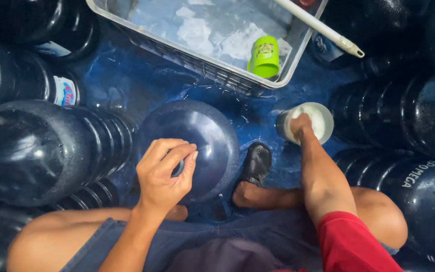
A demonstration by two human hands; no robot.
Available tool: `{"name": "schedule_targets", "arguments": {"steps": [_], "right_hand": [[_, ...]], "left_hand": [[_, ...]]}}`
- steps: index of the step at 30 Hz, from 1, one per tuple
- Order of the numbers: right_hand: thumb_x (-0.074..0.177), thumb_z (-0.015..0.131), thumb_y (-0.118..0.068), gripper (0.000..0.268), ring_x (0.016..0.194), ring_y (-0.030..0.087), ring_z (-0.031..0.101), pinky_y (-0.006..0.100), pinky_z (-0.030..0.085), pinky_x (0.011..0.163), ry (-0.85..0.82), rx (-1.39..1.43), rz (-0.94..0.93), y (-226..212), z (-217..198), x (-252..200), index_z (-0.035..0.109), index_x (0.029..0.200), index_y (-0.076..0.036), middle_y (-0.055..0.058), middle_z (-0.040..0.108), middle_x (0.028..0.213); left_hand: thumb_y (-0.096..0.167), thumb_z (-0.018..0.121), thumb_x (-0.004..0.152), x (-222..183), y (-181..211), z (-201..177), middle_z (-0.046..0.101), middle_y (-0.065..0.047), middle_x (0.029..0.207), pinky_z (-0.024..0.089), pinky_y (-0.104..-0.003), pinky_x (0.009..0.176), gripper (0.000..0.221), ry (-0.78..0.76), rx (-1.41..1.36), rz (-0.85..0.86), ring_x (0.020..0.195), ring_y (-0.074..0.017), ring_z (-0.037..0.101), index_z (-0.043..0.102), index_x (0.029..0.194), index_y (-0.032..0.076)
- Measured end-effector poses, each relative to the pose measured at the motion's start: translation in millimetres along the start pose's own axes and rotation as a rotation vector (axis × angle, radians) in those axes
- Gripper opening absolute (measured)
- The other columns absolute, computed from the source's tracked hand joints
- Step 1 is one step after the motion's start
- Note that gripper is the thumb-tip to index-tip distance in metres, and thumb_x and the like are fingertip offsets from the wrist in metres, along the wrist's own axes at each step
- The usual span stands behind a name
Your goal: Scrubbing the exterior of a large plastic water jug with a sponge and soapy water to prepare it for reuse.
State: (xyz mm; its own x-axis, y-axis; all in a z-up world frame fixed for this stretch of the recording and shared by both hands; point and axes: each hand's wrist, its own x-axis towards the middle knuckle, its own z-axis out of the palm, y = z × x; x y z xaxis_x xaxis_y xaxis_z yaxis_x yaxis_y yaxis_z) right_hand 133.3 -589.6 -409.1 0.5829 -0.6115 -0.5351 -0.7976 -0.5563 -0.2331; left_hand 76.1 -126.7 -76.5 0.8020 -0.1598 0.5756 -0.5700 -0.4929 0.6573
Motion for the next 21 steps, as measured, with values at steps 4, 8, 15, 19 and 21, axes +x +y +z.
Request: {"name": "schedule_targets", "arguments": {"steps": [4, 8, 15, 19, 21], "right_hand": [[0.079, 0.074, -0.033, 0.045, 0.117, 0.039, 0.066, 0.054, 0.052, 0.097, 0.172, 0.058, 0.135, -33, -35, -55, 0.075, 0.112, -0.003, 0.023, 0.072, 0.115], [0.071, 0.08, -0.033, 0.039, 0.108, 0.035, 0.071, 0.049, 0.056, 0.093, 0.504, 0.274, 0.247, -1, -34, -25, 0.077, 0.102, -0.01, 0.017, 0.075, 0.106], [0.063, 0.091, -0.024, 0.043, 0.091, 0.043, 0.075, 0.047, 0.064, 0.069, 0.787, 0.771, 0.235, -37, -66, -122, 0.073, 0.091, 0.004, 0.025, 0.071, 0.097], [0.071, 0.074, -0.013, 0.033, 0.052, 0.043, 0.073, 0.042, 0.065, 0.042, 0.734, 1.044, 0.267, -19, -65, -120, 0.064, 0.098, 0.003, 0.034, 0.064, 0.098], [0.074, 0.066, -0.012, 0.033, 0.049, 0.043, 0.072, 0.039, 0.064, 0.039, 0.682, 1.078, 0.283, -16, -60, -117, 0.066, 0.099, 0.008, 0.032, 0.067, 0.089]], "left_hand": [[0.006, 0.076, 0.089, 1, -5, -7, 0.071, -0.005, 0.084, 0.06, -0.039, 0.072, 0.005, -0.005, -0.035, -0.015, 0.081, -0.0294, 0.072, 0.078, 0.09, 0.01], [0.007, 0.077, 0.091, 9, -16, -23, 0.071, -0.008, 0.085, 0.057, -0.04, 0.073, 0.004, -0.001, -0.088, -0.04, 0.08, -0.0313, 0.071, 0.079, 0.093, 0.009], [0.003, 0.078, 0.095, 21, -54, -53, 0.068, -0.013, 0.088, 0.053, -0.043, 0.074, 0.007, 0.008, -0.175, -0.006, 0.082, -0.0353, 0.069, 0.08, 0.1, 0.007], [0.002, 0.081, 0.095, 20, -72, -65, 0.069, -0.014, 0.089, 0.054, -0.039, 0.076, 0.007, 0.023, -0.195, -0.015, 0.083, -0.0329, 0.071, 0.08, 0.101, 0.004], [0.0, 0.081, 0.095, 18, -79, -67, 0.069, -0.013, 0.09, 0.054, -0.036, 0.078, 0.009, 0.062, -0.24, -0.034, 0.085, -0.0286, 0.071, 0.081, 0.103, 0.004]]}}
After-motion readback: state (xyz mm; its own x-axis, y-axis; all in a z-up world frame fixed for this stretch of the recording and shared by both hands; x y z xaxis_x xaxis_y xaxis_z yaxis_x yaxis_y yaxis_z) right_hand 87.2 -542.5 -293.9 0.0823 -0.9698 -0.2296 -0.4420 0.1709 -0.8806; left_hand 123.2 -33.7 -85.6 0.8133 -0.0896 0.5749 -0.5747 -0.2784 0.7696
